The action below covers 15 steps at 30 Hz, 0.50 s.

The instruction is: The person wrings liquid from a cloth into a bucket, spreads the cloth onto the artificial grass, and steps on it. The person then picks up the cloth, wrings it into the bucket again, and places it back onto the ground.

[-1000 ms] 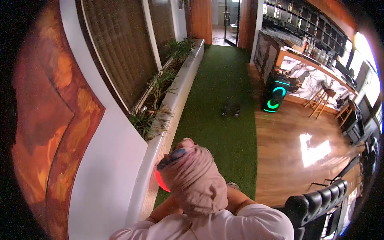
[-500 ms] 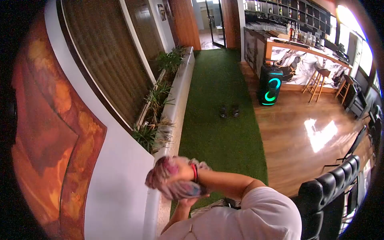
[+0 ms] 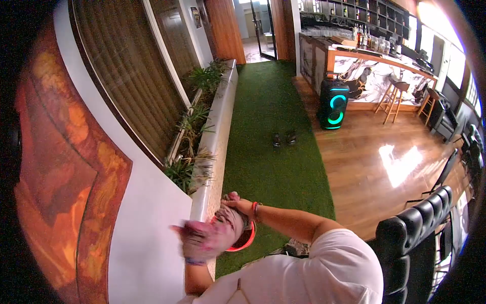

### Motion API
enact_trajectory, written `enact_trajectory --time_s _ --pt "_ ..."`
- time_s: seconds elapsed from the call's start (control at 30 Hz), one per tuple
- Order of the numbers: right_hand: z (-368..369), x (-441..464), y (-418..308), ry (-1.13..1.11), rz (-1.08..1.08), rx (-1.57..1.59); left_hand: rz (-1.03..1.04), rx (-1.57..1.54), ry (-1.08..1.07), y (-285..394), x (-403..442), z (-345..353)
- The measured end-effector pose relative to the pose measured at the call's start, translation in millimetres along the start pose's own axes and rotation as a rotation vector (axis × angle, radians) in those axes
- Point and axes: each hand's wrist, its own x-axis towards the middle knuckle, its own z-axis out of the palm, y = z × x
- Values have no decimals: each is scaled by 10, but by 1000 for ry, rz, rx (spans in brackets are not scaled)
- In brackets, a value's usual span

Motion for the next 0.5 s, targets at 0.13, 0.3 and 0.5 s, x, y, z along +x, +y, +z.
enact_trajectory --time_s 0.13,0.3,0.5 --pt "-35 310 38 322 -41 -724 -188 1417 -185 -170 -32 -430" --pt "296 453 54 332 -497 -541 392 1705 495 -288 -409 -906" --pt "1254 32 -105 140 -1081 -1028 220 668 629 -328 -549 -1296"
